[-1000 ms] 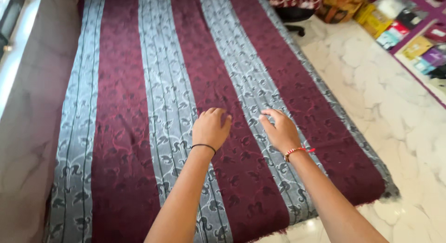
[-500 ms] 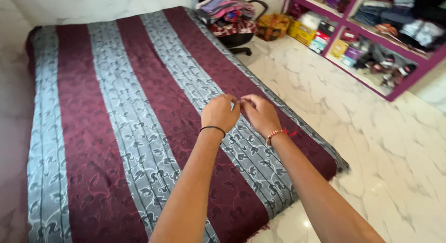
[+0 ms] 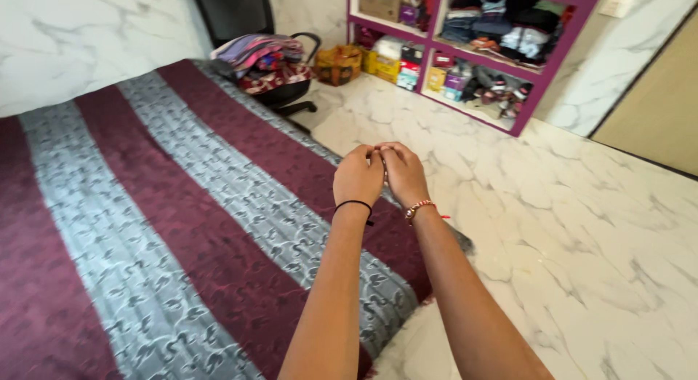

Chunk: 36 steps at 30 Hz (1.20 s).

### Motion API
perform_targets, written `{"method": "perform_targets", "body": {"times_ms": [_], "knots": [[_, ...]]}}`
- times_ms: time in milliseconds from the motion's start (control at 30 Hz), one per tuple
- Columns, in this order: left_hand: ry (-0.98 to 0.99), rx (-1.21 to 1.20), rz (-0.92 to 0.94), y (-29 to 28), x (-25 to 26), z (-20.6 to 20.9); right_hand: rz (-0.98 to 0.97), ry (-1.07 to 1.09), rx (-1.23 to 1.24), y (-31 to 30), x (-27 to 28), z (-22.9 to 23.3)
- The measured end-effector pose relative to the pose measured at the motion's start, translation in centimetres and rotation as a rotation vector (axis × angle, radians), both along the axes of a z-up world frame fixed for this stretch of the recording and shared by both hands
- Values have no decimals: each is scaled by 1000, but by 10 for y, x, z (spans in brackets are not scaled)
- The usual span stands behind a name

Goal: The person smooths a bedspread, arranges a pillow at the head of a bed, and then handles various jars, a black case, and a roll of tape on a built-in storage shelf.

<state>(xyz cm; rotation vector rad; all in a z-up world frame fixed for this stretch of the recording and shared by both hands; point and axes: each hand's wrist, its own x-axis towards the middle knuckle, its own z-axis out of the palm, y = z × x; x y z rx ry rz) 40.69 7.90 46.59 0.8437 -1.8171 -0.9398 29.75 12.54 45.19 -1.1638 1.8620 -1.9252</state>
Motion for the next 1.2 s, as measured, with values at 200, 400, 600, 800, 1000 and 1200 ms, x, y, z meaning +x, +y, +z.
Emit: {"method": "perform_targets", "body": {"times_ms": [200,400,600,800,1000,1200], "knots": [[47,61,-102,44,-100,18,-172,101,63,52,-84,25],[77,27,-121,86,-196,30,-228,139,50,98,-170,41],[75,55,-140,114,-266,28,-276,200,31,127,-235,37],[38,199,-171,108,-328,36,-314,126,89,120,-292,45],[114,106,-134,64,-404,39,-324,163,77,77,-361,56],[92,128,-119,21,-466,41,-329,171,94,35,-422,57]]}}
